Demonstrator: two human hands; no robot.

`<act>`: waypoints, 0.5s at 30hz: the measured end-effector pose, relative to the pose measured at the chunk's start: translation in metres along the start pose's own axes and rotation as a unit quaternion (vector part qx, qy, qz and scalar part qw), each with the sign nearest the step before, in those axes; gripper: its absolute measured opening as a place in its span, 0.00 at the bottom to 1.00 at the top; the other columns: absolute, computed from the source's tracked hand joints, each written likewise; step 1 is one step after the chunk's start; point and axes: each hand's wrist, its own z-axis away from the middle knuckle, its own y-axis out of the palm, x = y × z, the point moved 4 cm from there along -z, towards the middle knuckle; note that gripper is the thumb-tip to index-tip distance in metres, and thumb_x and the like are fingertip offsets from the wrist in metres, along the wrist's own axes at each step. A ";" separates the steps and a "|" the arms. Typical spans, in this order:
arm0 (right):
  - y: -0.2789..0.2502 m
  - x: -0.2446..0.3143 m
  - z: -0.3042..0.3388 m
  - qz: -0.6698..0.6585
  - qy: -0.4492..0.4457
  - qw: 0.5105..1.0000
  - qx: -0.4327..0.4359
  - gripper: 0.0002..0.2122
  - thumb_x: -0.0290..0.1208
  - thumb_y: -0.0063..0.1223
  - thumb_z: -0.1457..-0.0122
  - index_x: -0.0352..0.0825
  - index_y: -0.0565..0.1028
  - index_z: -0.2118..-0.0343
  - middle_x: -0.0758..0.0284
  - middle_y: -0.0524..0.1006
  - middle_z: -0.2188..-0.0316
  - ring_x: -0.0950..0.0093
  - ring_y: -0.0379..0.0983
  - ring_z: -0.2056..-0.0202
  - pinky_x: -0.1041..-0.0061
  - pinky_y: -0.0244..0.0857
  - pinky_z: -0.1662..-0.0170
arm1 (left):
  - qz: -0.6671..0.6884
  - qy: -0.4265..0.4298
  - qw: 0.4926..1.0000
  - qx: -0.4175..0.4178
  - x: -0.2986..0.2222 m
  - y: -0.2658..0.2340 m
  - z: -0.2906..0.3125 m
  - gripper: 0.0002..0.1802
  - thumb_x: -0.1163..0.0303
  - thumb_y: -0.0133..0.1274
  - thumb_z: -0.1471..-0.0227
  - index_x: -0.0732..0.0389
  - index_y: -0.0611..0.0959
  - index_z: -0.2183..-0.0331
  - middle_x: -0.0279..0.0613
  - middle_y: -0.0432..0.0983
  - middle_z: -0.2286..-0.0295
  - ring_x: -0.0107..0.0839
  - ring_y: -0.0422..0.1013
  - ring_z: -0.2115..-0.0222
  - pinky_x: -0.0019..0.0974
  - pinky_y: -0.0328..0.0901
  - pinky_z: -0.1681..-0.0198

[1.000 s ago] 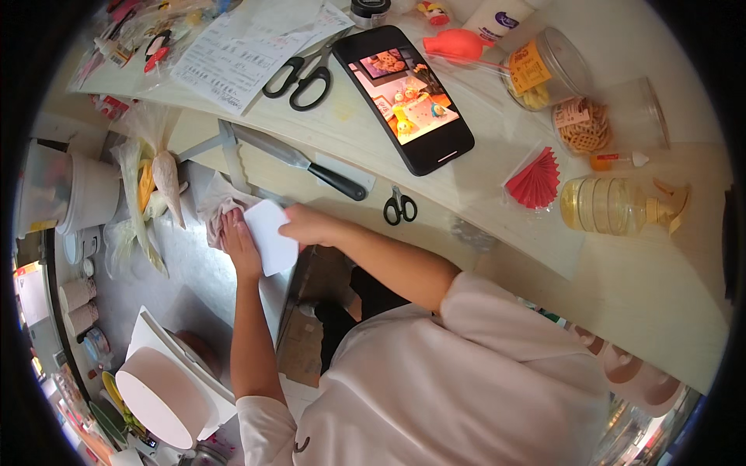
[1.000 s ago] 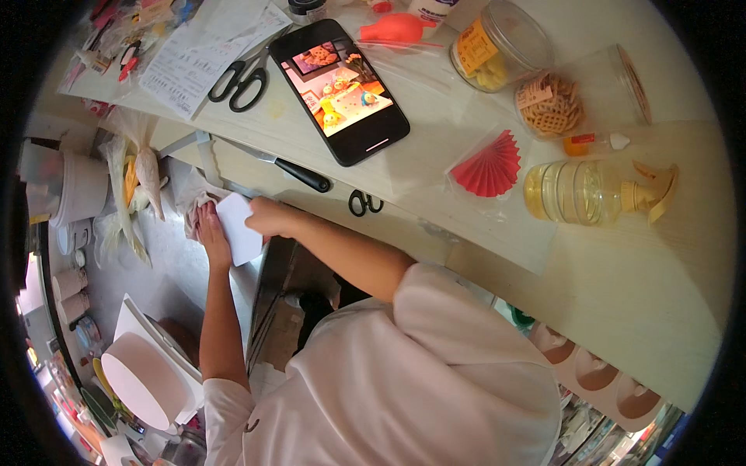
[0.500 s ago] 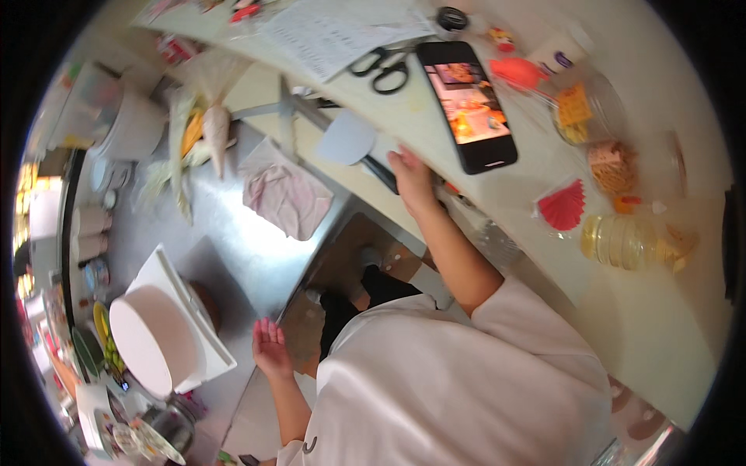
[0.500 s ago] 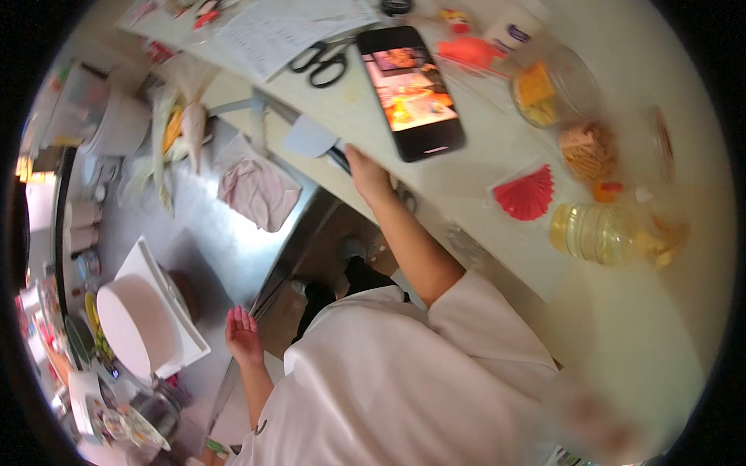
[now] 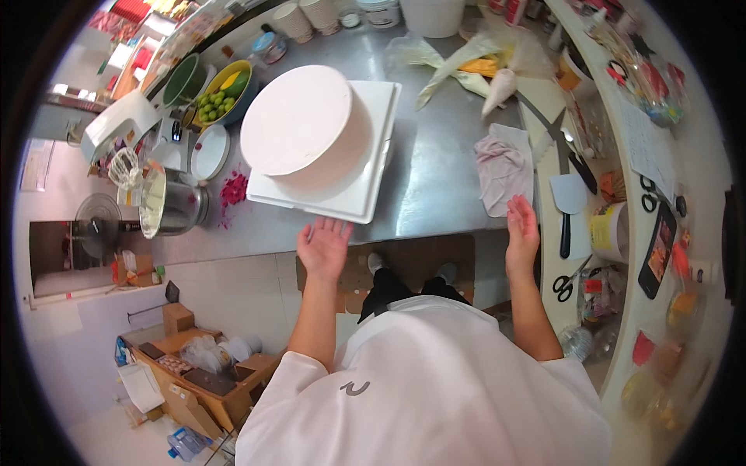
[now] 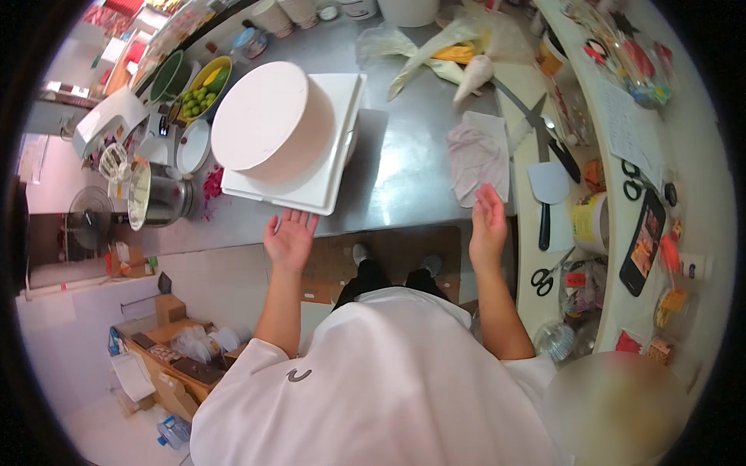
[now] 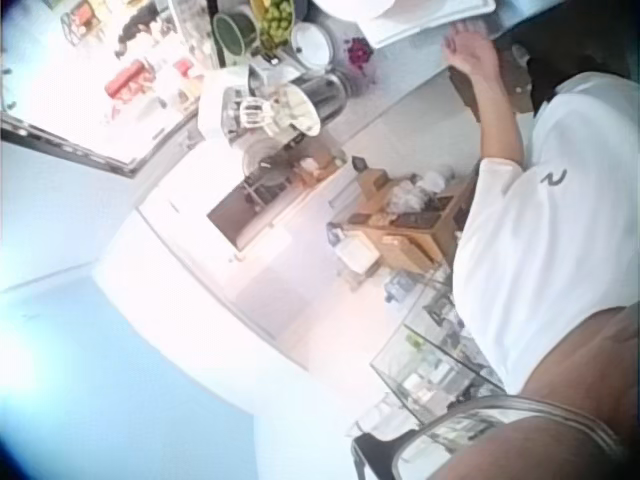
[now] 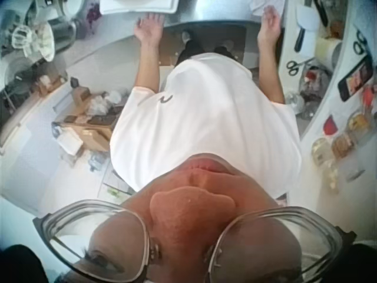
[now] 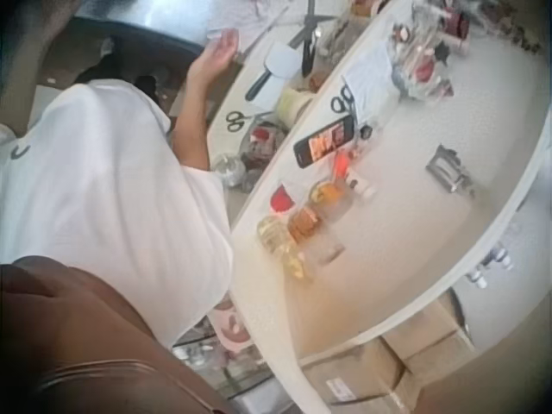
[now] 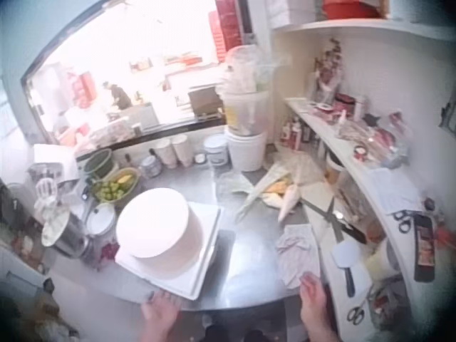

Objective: The person folds and assembles multiple small red boxes at a counter, then moves to a kitchen area to smooth a white cake with a spatula. The person handles the boxes one at a time and uses a plastic spatula to level the cake surface.

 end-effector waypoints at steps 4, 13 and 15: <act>0.034 -0.023 0.012 0.030 0.022 0.999 0.031 0.18 0.21 0.41 0.41 0.28 0.62 0.47 0.61 0.66 0.48 0.72 0.61 0.45 0.75 0.52 0.42 | -0.037 0.011 0.999 0.021 -0.025 -0.009 -0.004 0.23 0.68 0.40 0.51 0.63 0.65 0.51 0.47 0.60 0.48 0.42 0.53 0.44 0.50 0.48 0.40; 0.069 -0.061 0.004 0.392 -0.063 0.918 0.012 0.22 0.23 0.45 0.46 0.32 0.63 0.46 0.55 0.61 0.44 0.62 0.57 0.42 0.68 0.53 0.42 | -0.085 -0.145 0.985 0.048 -0.022 -0.004 -0.012 0.29 0.79 0.41 0.55 0.62 0.63 0.48 0.50 0.58 0.45 0.43 0.50 0.41 0.48 0.48 0.39; 0.074 -0.058 -0.006 0.439 -0.085 0.894 0.011 0.22 0.25 0.47 0.47 0.33 0.64 0.46 0.53 0.58 0.43 0.58 0.54 0.41 0.66 0.50 0.41 | -0.100 -0.174 0.978 0.060 -0.023 -0.005 -0.015 0.30 0.80 0.42 0.57 0.61 0.63 0.47 0.50 0.57 0.45 0.45 0.50 0.41 0.48 0.49 0.39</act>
